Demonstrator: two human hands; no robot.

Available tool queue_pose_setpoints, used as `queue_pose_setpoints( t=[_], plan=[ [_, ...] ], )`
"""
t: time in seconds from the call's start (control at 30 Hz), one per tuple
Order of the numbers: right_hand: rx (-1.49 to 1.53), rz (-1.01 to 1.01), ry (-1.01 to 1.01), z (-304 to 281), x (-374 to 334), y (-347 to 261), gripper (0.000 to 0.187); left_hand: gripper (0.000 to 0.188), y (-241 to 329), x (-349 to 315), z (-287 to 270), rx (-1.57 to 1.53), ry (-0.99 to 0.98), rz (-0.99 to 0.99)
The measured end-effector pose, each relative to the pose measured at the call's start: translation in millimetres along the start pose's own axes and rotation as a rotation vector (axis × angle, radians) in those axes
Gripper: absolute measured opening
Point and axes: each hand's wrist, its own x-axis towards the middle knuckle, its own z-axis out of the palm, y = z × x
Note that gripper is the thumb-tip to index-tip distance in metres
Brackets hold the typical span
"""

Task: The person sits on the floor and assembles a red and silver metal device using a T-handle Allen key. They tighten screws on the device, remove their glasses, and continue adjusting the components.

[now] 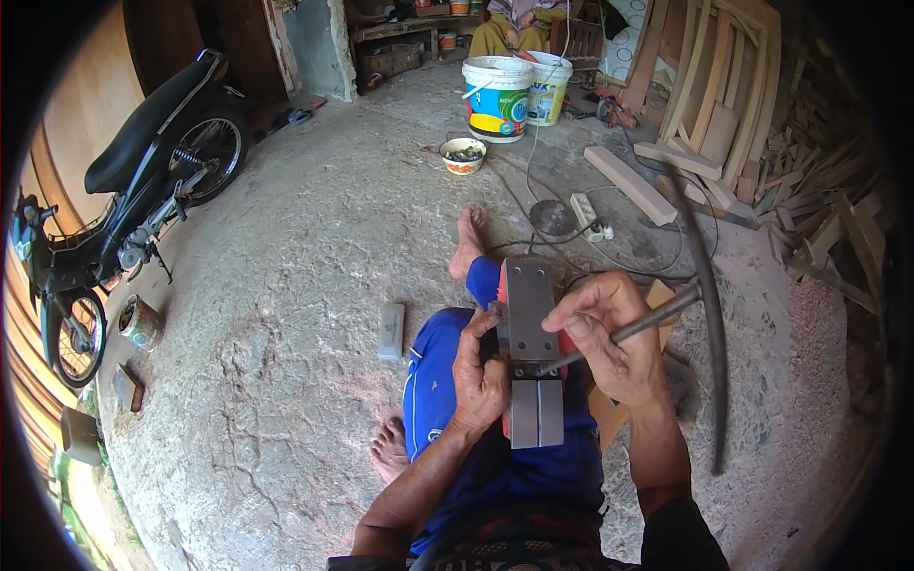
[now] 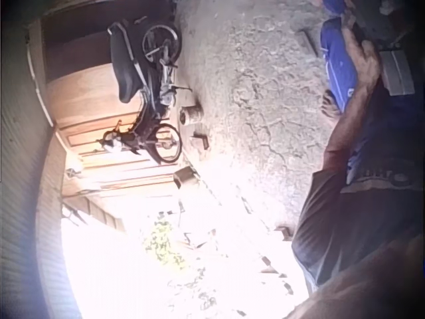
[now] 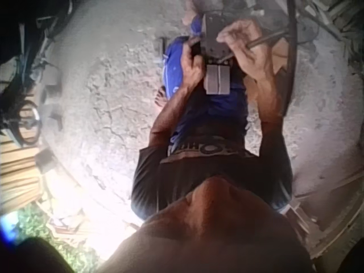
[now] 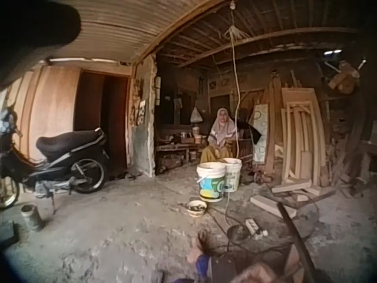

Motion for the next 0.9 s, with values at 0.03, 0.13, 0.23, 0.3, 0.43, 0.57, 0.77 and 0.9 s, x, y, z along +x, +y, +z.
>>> queue_pose_setpoints(
  t=[0.03,0.13,0.23,0.3,0.43,0.57,0.77,0.9],
  plan=[
    [0.019,0.0,-0.013,-1,-2,0,0.025,0.059,0,0,0,0.002,0.002,0.001],
    [0.015,0.063,0.018,-1,-4,-16,0.03,0.059,-2,0,-3,0.031,0.012,0.011],
    [0.066,0.107,0.013,-7,-2,-18,0.046,0.063,-5,1,-6,0.083,0.011,0.027],
    [0.063,0.135,0.031,-10,0,-19,0.052,0.065,-6,1,-5,0.099,0.004,0.033],
    [-0.009,0.137,-0.056,-25,-1,-12,0.059,0.064,-7,0,-2,0.028,0.01,0.016],
    [-0.009,0.15,-0.174,-33,-4,-26,0.061,0.061,-8,0,-5,0.082,0.006,0.026],
    [-0.056,0.269,-0.209,-45,-13,-38,0.029,0.059,-11,-1,-7,0.113,0.002,0.025],
    [-0.335,0.103,-0.047,-38,-12,-20,0.011,0.058,-11,-1,-7,0.113,0.003,0.022]
  ],
)
